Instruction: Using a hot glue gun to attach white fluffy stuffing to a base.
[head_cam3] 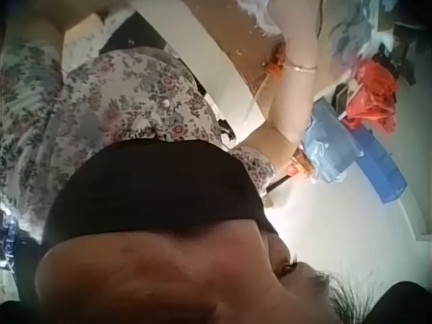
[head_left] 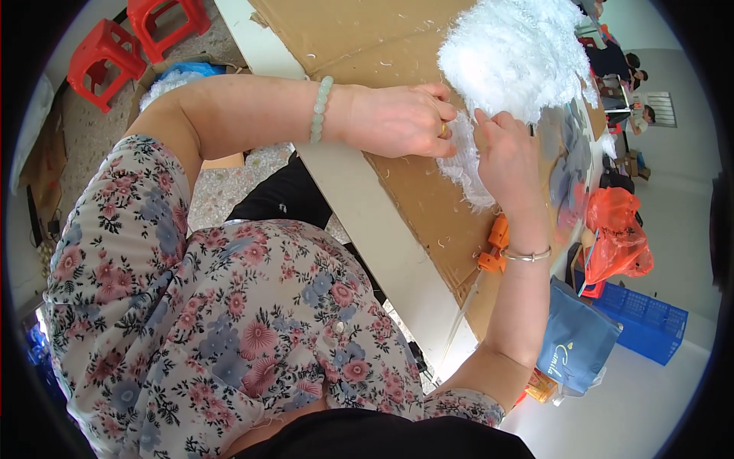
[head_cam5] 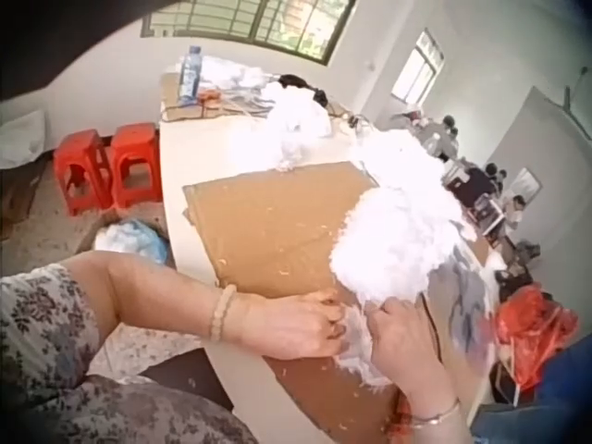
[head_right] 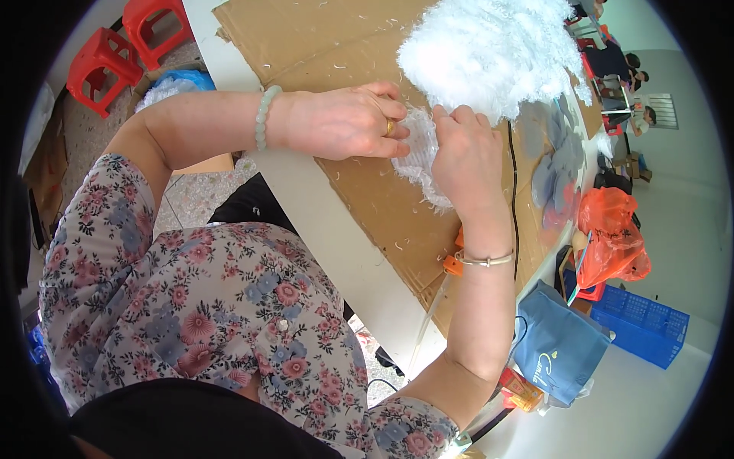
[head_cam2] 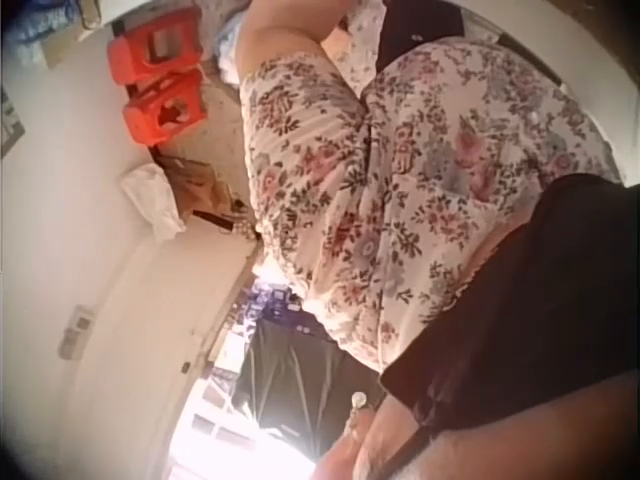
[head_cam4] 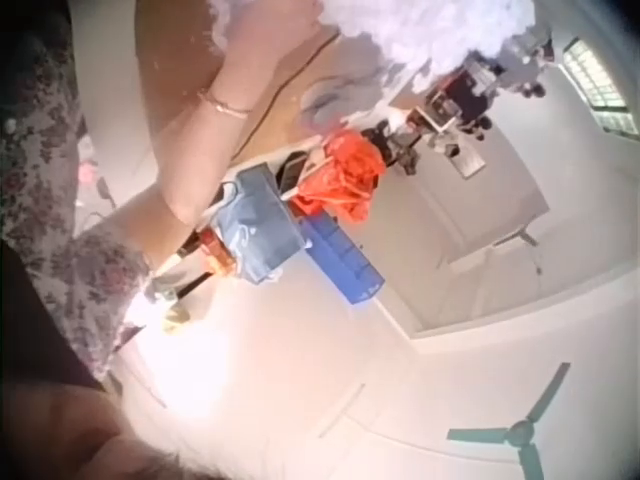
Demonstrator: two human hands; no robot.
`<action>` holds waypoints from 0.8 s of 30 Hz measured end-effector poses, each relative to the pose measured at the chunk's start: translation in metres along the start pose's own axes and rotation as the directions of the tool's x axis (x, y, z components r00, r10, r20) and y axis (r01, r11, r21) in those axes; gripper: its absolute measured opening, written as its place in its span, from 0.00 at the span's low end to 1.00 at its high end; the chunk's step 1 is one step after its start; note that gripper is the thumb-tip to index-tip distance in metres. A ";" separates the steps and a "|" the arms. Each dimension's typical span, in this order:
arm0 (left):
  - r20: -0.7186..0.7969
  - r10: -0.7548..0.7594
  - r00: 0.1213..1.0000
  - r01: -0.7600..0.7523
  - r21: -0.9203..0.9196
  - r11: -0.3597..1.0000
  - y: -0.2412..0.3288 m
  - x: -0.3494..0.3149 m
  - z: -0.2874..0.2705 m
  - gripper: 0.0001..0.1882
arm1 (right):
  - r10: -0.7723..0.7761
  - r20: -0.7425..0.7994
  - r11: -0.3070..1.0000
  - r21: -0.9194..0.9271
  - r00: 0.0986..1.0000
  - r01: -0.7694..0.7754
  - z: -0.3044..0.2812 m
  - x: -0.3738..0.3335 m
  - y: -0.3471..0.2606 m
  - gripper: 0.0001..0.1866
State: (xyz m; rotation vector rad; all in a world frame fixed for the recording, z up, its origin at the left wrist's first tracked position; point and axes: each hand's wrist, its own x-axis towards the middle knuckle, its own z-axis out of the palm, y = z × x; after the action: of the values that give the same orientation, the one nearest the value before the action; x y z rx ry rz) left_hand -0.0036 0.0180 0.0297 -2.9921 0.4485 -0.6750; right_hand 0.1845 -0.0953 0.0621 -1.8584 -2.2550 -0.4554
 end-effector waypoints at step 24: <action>0.016 0.011 1.000 -0.008 -0.161 0.987 -0.007 0.019 0.022 0.16 | 0.588 0.119 0.793 0.112 0.800 -0.599 -0.048 -0.167 -0.011 0.21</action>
State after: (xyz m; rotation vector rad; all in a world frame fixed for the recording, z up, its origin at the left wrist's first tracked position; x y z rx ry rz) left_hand 0.0242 0.0190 0.0184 -3.1411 0.5412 -0.6424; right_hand 0.2043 -0.2682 0.0502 -2.3822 -1.5408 -0.1058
